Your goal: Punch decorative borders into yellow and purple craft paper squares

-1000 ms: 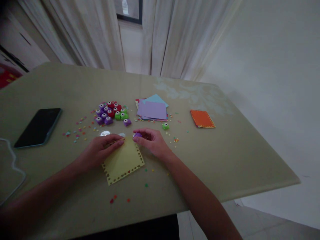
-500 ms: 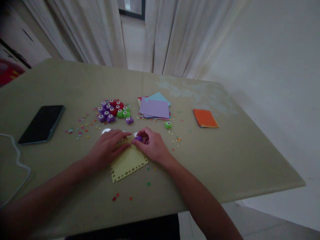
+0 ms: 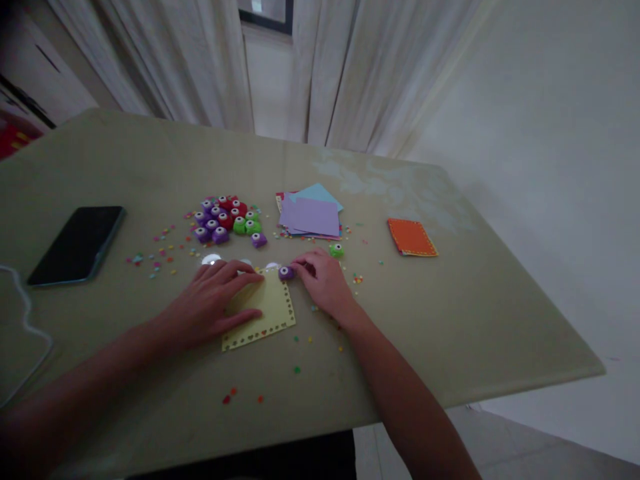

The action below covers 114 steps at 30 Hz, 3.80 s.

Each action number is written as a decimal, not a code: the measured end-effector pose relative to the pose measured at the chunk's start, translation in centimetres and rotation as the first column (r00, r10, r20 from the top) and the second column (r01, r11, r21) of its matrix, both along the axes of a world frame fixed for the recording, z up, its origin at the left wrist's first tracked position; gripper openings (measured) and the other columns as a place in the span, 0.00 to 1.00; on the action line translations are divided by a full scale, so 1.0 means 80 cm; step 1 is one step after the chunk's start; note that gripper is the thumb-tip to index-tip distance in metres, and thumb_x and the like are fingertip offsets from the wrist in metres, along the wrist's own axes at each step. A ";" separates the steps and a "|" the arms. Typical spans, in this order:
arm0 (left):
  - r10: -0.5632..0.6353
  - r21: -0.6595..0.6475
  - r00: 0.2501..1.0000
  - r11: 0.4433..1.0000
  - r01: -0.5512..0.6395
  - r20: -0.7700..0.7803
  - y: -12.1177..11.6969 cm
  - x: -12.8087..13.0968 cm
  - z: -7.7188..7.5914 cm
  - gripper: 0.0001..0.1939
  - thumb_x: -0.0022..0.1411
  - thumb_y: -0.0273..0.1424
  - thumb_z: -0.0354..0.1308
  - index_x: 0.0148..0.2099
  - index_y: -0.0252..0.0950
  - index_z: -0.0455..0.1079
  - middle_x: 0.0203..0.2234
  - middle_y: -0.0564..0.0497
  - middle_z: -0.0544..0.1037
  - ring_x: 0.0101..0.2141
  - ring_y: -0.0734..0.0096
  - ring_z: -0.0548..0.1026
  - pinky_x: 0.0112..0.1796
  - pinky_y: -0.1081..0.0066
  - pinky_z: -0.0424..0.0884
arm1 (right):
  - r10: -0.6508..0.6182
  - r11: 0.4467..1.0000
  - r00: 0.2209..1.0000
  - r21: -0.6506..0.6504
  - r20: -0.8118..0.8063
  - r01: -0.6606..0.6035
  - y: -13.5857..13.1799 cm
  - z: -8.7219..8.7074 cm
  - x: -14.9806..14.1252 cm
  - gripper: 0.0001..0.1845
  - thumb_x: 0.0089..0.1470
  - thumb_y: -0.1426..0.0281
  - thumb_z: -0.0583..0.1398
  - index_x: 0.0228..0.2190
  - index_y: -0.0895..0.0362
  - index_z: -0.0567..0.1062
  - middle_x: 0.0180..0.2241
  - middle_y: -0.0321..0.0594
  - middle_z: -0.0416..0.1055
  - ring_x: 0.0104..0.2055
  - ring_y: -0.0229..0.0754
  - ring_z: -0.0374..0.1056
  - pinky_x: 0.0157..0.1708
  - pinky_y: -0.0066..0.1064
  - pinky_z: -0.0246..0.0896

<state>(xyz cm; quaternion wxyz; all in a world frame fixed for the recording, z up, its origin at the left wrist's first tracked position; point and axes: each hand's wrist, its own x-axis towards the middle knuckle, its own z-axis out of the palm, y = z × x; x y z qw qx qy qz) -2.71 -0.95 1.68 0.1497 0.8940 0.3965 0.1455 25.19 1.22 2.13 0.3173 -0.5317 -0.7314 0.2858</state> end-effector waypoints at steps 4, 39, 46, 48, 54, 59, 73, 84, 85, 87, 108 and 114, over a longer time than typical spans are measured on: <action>0.003 -0.013 1.000 1.000 -0.003 0.005 0.002 -0.001 0.001 0.26 0.74 0.51 0.59 0.64 0.41 0.73 0.60 0.41 0.76 0.56 0.46 0.72 0.58 0.47 0.64 | 0.055 0.995 0.995 -0.078 -0.083 -0.061 -0.003 0.007 0.003 0.14 0.68 0.60 0.66 0.48 0.55 0.84 0.45 0.45 0.81 0.42 0.45 0.75 0.42 0.37 0.69; -0.078 -0.093 0.997 0.993 0.079 0.019 0.012 -0.013 0.009 0.29 0.70 0.52 0.63 0.65 0.43 0.73 0.61 0.43 0.75 0.58 0.46 0.71 0.57 0.50 0.63 | 0.153 0.983 0.987 -0.094 -0.059 -0.158 -0.005 0.011 0.002 0.14 0.65 0.59 0.69 0.47 0.54 0.85 0.43 0.43 0.82 0.39 0.43 0.73 0.40 0.35 0.66; -0.082 -0.119 0.995 0.989 0.087 0.050 0.015 -0.016 0.011 0.28 0.69 0.52 0.63 0.65 0.45 0.74 0.60 0.44 0.76 0.57 0.47 0.71 0.58 0.51 0.64 | 0.172 0.979 0.983 -0.102 -0.069 -0.179 -0.005 0.009 0.003 0.15 0.66 0.57 0.68 0.47 0.54 0.85 0.43 0.44 0.81 0.40 0.44 0.74 0.42 0.35 0.67; -0.084 -0.114 0.995 0.989 0.089 0.049 0.015 -0.017 0.010 0.28 0.69 0.52 0.64 0.65 0.45 0.74 0.60 0.44 0.76 0.57 0.47 0.71 0.58 0.51 0.64 | 0.174 0.978 0.982 -0.102 -0.073 -0.181 -0.005 0.009 0.003 0.15 0.66 0.58 0.68 0.47 0.54 0.85 0.43 0.43 0.81 0.40 0.44 0.74 0.41 0.35 0.67; -0.085 -0.112 0.996 0.990 0.089 0.036 0.014 -0.016 0.013 0.29 0.69 0.52 0.64 0.65 0.44 0.74 0.60 0.44 0.76 0.58 0.47 0.72 0.58 0.51 0.63 | 0.174 0.978 0.982 -0.101 -0.077 -0.181 -0.006 0.010 0.002 0.14 0.66 0.59 0.68 0.47 0.54 0.85 0.44 0.43 0.82 0.41 0.44 0.74 0.42 0.35 0.67; -0.091 -0.106 0.995 0.990 0.093 0.030 0.016 -0.016 0.014 0.29 0.69 0.53 0.64 0.66 0.44 0.73 0.60 0.43 0.75 0.58 0.47 0.72 0.58 0.50 0.62 | 0.169 0.979 0.983 -0.107 -0.065 -0.176 -0.007 0.011 0.001 0.13 0.66 0.59 0.68 0.47 0.54 0.85 0.44 0.43 0.82 0.40 0.44 0.74 0.42 0.35 0.67; -0.071 0.159 0.994 0.986 0.056 0.088 0.004 0.005 0.006 0.29 0.77 0.44 0.58 0.74 0.43 0.62 0.65 0.42 0.75 0.58 0.50 0.72 0.59 0.51 0.61 | 0.353 0.903 0.929 0.218 0.111 -0.369 -0.009 0.006 0.002 0.10 0.71 0.71 0.63 0.51 0.55 0.81 0.53 0.48 0.79 0.56 0.48 0.74 0.59 0.43 0.70; -0.069 0.106 0.996 0.992 0.064 0.053 0.002 0.020 -0.004 0.35 0.75 0.44 0.61 0.76 0.39 0.59 0.63 0.41 0.76 0.57 0.50 0.73 0.57 0.53 0.63 | 0.352 0.882 0.927 0.287 0.129 -0.375 -0.009 -0.005 0.002 0.10 0.70 0.74 0.63 0.50 0.55 0.82 0.50 0.47 0.81 0.53 0.47 0.76 0.57 0.42 0.73; -0.070 0.105 0.996 0.992 0.064 0.053 0.002 0.020 -0.004 0.35 0.75 0.44 0.61 0.76 0.39 0.58 0.63 0.41 0.76 0.56 0.50 0.73 0.56 0.53 0.63 | 0.353 0.882 0.928 0.288 0.123 -0.373 -0.009 -0.006 0.002 0.11 0.69 0.74 0.63 0.50 0.55 0.83 0.50 0.47 0.81 0.53 0.47 0.76 0.57 0.42 0.73; -0.072 0.105 0.996 0.992 0.066 0.052 0.002 0.020 -0.004 0.34 0.76 0.44 0.61 0.76 0.40 0.58 0.62 0.41 0.77 0.56 0.51 0.73 0.56 0.53 0.63 | 0.350 0.883 0.930 0.291 0.116 -0.369 -0.009 -0.008 0.003 0.12 0.69 0.75 0.63 0.50 0.54 0.83 0.51 0.47 0.80 0.53 0.47 0.76 0.57 0.42 0.73; -0.060 0.221 0.992 0.975 0.033 0.114 0.003 0.031 -0.003 0.22 0.78 0.36 0.56 0.71 0.42 0.69 0.64 0.42 0.76 0.58 0.51 0.74 0.55 0.52 0.65 | 0.312 0.878 0.935 0.325 0.171 -0.352 -0.009 -0.007 0.004 0.13 0.68 0.78 0.61 0.47 0.55 0.84 0.49 0.46 0.79 0.51 0.46 0.75 0.54 0.38 0.72; -0.029 0.169 0.992 0.986 0.008 0.124 0.003 0.032 -0.005 0.20 0.78 0.33 0.55 0.68 0.44 0.72 0.60 0.44 0.78 0.57 0.52 0.73 0.54 0.52 0.65 | 0.262 0.870 0.910 0.330 0.321 -0.367 -0.013 0.002 0.001 0.11 0.69 0.75 0.62 0.47 0.56 0.84 0.50 0.48 0.78 0.48 0.47 0.73 0.51 0.39 0.71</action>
